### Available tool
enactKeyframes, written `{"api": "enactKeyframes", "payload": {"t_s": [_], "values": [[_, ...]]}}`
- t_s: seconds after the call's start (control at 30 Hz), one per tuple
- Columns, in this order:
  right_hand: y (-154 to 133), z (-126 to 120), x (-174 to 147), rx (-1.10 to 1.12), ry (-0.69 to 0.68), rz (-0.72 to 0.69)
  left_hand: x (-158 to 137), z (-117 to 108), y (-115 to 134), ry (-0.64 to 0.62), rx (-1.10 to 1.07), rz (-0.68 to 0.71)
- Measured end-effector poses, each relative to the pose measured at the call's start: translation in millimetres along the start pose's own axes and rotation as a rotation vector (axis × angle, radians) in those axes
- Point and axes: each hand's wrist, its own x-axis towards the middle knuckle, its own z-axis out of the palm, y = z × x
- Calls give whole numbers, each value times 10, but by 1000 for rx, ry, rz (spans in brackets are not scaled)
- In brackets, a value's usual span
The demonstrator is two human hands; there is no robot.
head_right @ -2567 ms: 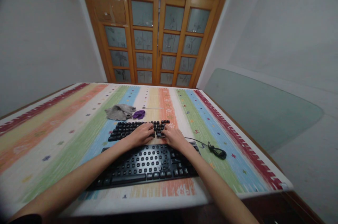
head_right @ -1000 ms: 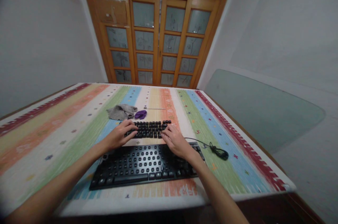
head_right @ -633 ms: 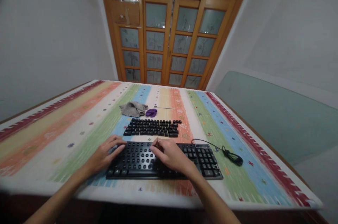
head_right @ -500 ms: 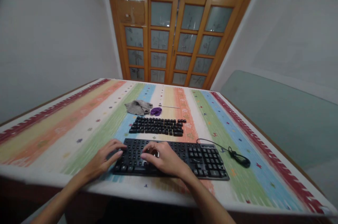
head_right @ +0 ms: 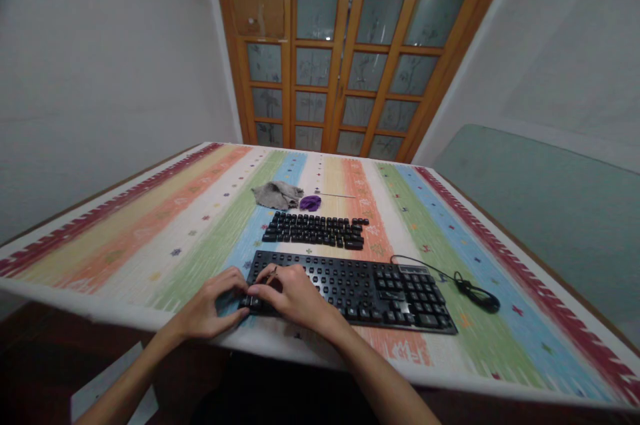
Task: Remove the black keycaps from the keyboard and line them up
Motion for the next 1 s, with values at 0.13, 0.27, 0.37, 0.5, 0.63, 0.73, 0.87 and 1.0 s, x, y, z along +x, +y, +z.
{"api": "enactKeyframes", "payload": {"t_s": [0.13, 0.27, 0.37, 0.5, 0.63, 0.73, 0.87, 1.0], "values": [[4, 28, 4, -15, 8, -24, 5, -9, -44, 2, -19, -1], [-8, 70, 12, -29, 32, -61, 11, -14, -69, 9, -52, -10], [-7, 117, 25, -46, 40, -82, 12, -11, -81, 11, -64, -27], [0, 153, 38, -43, 60, -92, 7, -6, -96, -2, -81, -29], [-14, 98, 12, -4, 175, -118, 6, -14, -95, 0, -82, -18], [-41, 4, -26, -33, 323, -190, -1, -8, -87, 4, -58, 28], [-73, -105, -58, -248, 418, -374, -32, 37, -77, 6, 3, 107], [-50, -99, -60, -438, 270, -467, -65, 65, -53, -55, 91, 101]]}}
